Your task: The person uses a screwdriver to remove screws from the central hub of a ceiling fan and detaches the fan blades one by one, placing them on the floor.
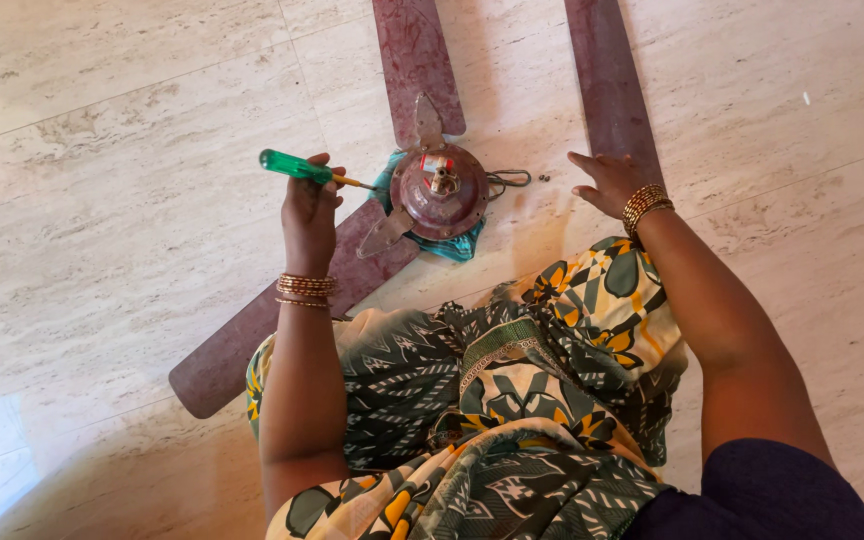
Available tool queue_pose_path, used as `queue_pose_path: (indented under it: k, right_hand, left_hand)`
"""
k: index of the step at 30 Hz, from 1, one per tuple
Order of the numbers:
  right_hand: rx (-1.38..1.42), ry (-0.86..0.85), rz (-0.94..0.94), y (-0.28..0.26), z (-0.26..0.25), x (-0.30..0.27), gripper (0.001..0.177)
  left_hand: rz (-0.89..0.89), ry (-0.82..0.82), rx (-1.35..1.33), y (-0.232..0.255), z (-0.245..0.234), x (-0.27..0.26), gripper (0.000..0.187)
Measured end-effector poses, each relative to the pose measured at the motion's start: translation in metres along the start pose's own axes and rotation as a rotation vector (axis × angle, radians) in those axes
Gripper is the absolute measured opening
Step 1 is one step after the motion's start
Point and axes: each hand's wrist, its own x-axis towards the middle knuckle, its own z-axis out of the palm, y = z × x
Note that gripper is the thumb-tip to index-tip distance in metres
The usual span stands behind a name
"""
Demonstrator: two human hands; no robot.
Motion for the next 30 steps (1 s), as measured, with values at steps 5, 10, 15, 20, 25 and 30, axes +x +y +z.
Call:
queue_pose_path:
  k: [5,10,15,20,25,30]
  right_hand:
    - [0.246,0.203,-0.269,-0.071,-0.014,-0.024,0.059]
    - [0.464,0.300,-0.401,-0.143,-0.017,-0.040,0.045]
    - [0.736,0.418,-0.464,-0.203,-0.004,-0.037,0.033]
    - [0.807,0.478,-0.428,-0.239,0.021,-0.027,0.042]
    - [0.828,0.505,-0.455,-0.249,0.036,-0.019,0.043]
    - [0.871,0.452,-0.435,-0.245,0.040,-0.018,0.041]
  left_hand:
    - [0.104,-0.123,0.241,0.007,0.010,-0.030,0.031]
    - [0.068,-0.222,0.292,-0.007,0.037,-0.038,0.034]
    - [0.057,-0.192,0.381,-0.033,0.061,-0.028,0.034]
    - [0.109,-0.209,0.388,-0.062,0.067,-0.021,0.032]
    - [0.138,-0.226,0.480,-0.078,0.069,-0.013,0.030]
    - [0.129,-0.257,0.487,-0.090,0.069,-0.011,0.033]
